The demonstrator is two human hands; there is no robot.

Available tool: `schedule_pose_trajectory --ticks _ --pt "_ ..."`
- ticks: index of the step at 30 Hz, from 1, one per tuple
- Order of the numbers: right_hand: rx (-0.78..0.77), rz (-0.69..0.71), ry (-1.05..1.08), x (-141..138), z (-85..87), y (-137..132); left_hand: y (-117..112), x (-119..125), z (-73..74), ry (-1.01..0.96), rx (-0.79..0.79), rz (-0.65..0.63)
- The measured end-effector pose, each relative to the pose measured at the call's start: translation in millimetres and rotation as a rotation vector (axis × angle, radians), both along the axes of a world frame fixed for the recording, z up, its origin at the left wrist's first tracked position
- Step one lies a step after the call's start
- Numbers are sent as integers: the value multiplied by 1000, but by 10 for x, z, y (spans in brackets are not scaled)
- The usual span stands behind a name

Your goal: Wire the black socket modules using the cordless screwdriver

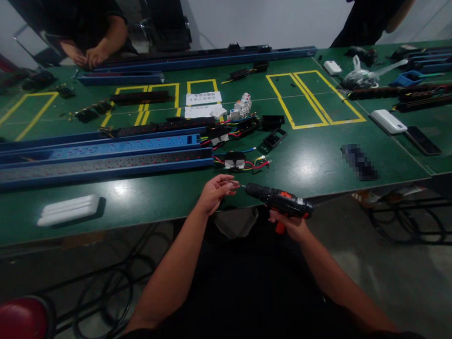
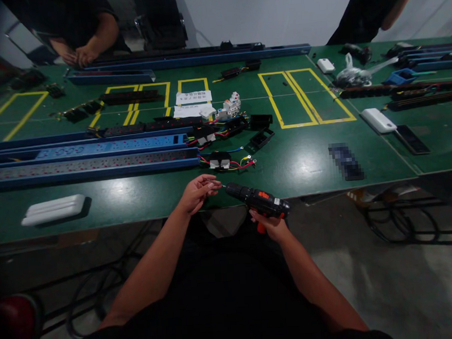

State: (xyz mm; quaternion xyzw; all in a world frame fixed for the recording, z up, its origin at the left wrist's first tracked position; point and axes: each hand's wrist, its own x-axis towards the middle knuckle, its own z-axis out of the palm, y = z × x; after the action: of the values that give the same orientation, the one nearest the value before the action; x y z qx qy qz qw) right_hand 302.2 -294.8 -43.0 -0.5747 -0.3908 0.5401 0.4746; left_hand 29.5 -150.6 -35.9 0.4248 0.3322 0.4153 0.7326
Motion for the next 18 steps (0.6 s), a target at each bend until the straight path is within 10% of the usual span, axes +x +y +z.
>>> schedule_pose_trajectory --ticks 7,13,18 --pt "38 -43 87 9 -86 -49 222 -109 52 226 117 -175" --pt "71 -148 64 40 -149 -116 592 -78 315 825 892 156" --pt "81 -165 51 39 -55 -159 922 68 379 979 1147 -50"
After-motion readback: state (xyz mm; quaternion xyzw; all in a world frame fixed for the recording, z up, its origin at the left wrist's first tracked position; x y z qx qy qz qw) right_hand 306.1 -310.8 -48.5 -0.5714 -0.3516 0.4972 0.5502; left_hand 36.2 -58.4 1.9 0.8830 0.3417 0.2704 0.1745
